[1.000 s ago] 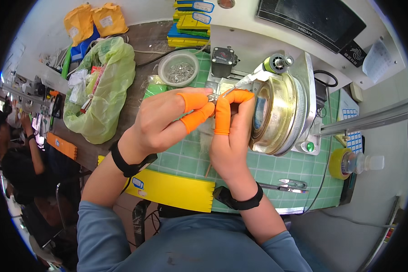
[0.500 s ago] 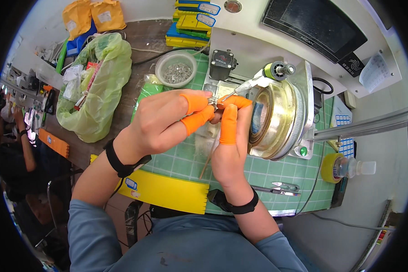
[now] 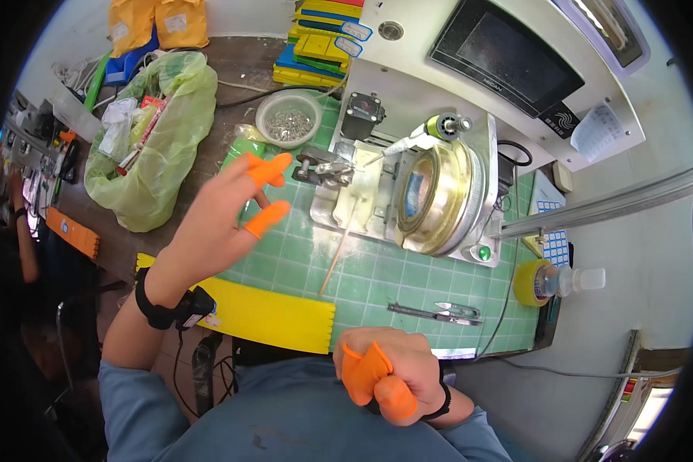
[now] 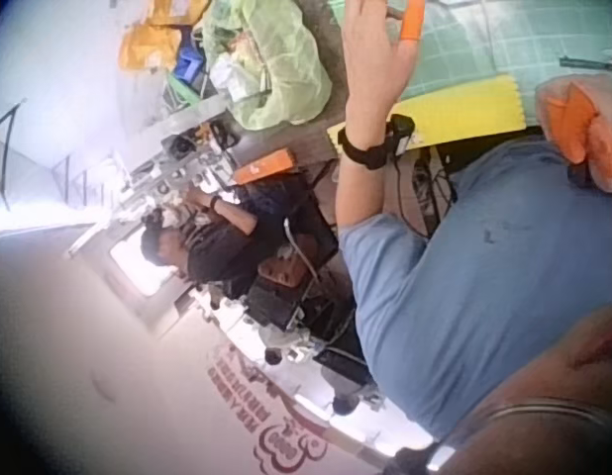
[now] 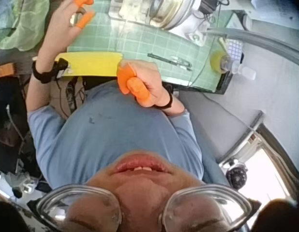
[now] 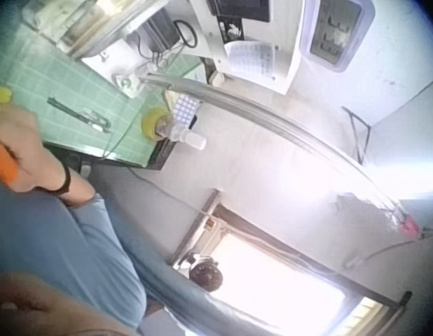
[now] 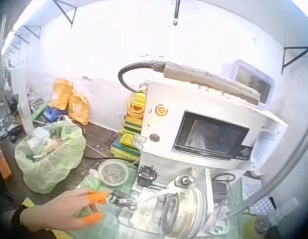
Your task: Manually assembling small electronic components at a workstation.
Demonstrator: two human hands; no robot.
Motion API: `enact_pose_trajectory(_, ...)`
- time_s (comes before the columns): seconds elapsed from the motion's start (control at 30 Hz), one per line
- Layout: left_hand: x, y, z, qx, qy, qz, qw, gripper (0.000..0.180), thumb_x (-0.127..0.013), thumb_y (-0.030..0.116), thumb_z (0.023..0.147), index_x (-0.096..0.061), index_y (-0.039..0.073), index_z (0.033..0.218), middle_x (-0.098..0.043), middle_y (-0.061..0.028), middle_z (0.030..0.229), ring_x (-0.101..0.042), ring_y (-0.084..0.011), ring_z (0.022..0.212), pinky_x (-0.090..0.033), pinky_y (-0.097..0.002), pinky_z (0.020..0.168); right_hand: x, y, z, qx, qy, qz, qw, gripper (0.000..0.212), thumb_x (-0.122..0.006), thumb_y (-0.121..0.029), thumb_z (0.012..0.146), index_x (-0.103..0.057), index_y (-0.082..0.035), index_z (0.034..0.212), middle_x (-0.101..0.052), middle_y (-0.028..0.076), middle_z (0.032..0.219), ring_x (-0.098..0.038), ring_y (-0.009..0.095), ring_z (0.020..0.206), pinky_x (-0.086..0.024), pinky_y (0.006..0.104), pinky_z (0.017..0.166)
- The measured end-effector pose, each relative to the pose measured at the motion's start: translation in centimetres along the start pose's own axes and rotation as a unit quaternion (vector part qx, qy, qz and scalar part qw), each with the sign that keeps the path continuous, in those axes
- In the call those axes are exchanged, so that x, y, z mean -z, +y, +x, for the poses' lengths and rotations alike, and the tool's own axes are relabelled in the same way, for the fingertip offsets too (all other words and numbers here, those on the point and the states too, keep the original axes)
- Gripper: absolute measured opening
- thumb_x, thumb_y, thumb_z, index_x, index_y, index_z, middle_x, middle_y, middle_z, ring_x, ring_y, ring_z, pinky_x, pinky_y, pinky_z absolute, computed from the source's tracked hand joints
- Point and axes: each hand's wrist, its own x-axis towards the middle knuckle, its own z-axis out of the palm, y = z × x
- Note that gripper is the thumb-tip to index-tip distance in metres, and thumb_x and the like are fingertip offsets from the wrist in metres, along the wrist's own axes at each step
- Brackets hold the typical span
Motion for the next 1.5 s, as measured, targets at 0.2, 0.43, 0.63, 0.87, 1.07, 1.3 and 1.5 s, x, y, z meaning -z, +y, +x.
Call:
enact_pose_trajectory(0.2,0.2,-1.8,0.7,-0.042,-0.174,0.038,0.983,0.029,-0.065,0.007,0.094,-0.061,-0.002,0.121,-0.06,-0.0146,0.1,-0.062,-0.0297,0.081,-0.052,-0.0365,0.071,-0.9,-0.6,-1.6,-0.13,0.043,-0.011,0.991,0.031,-0.05,-0.021,0.106,-0.052,-0.003,0.081,-0.053,0.007,0.07,-0.05,0.023,0.059,-0.041,0.0321,0.056)
enact_pose_trajectory(0.43,-3.3,2.6,-2.0,-0.12,-0.171,0.087,0.974,0.04,-0.072,0.014,0.087,-0.063,0.006,0.125,-0.065,-0.0145,0.111,-0.064,-0.0377,0.088,-0.054,-0.0434,0.077,-3.7,-1.8,-1.2,0.094,-0.059,-0.175,0.978,0.018,-0.061,-0.014,0.097,-0.06,-0.002,0.083,-0.058,0.012,0.08,-0.06,0.034,0.074,-0.049,0.0431,0.065)
enact_pose_trajectory(0.63,-6.9,12.1,-10.5,-0.118,-0.411,-0.265,0.864,0.056,-0.082,0.019,0.086,-0.056,-0.003,0.13,-0.067,-0.0181,0.117,-0.065,-0.033,0.112,-0.05,-0.0409,0.096,-2.0,-6.0,-7.3,0.065,0.082,-0.255,0.961,0.03,-0.06,-0.025,0.102,-0.057,-0.001,0.084,-0.056,0.016,0.076,-0.057,0.039,0.068,-0.044,0.0429,0.06)
enact_pose_trajectory(0.87,-13.3,10.2,-11.4,0.072,-0.665,-0.348,0.657,0.054,-0.075,0.008,0.09,-0.051,-0.003,0.137,-0.066,-0.0173,0.122,-0.061,-0.0251,0.119,-0.047,-0.036,0.102,-2.2,-6.2,-13.9,-0.006,0.206,-0.42,0.884,0.029,-0.057,-0.024,0.104,-0.061,0.002,0.092,-0.061,0.016,0.079,-0.059,0.033,0.066,-0.045,0.0382,0.057)
enact_pose_trajectory(1.07,-14.4,11.8,-10.7,-0.044,-0.674,-0.277,0.684,0.034,-0.069,0.002,0.092,-0.063,-0.001,0.125,-0.067,-0.0138,0.11,-0.064,-0.0234,0.1,-0.051,-0.0316,0.089,-0.3,-3.9,-22.7,-0.361,0.283,-0.552,0.696,0.029,-0.064,-0.028,0.096,-0.056,-0.001,0.1,-0.059,0.016,0.089,-0.063,0.039,0.087,-0.051,0.0466,0.073)
enact_pose_trajectory(1.3,-13.9,10.3,-11.6,-0.143,-0.644,-0.126,0.741,0.042,-0.058,0.03,0.102,-0.061,-0.002,0.129,-0.064,-0.0242,0.12,-0.06,-0.0411,0.115,-0.045,-0.0439,0.102,2.1,-2.6,-27.0,-0.484,0.35,-0.567,0.567,0.049,-0.069,-0.033,0.092,-0.05,-0.001,0.123,-0.058,0.021,0.11,-0.064,0.04,0.099,-0.055,0.0484,0.082)
enact_pose_trajectory(1.5,-13.2,11.8,-11.6,-0.174,-0.66,-0.096,0.724,0.045,-0.055,0.035,0.104,-0.063,-0.003,0.126,-0.065,-0.0269,0.117,-0.06,-0.0448,0.111,-0.048,-0.046,0.097,0.4,0.6,-26.2,-0.567,0.291,-0.558,0.531,0.08,-0.076,-0.029,0.084,-0.038,0.003,0.147,-0.056,0.023,0.113,-0.063,0.04,0.1,-0.053,0.0469,0.08)
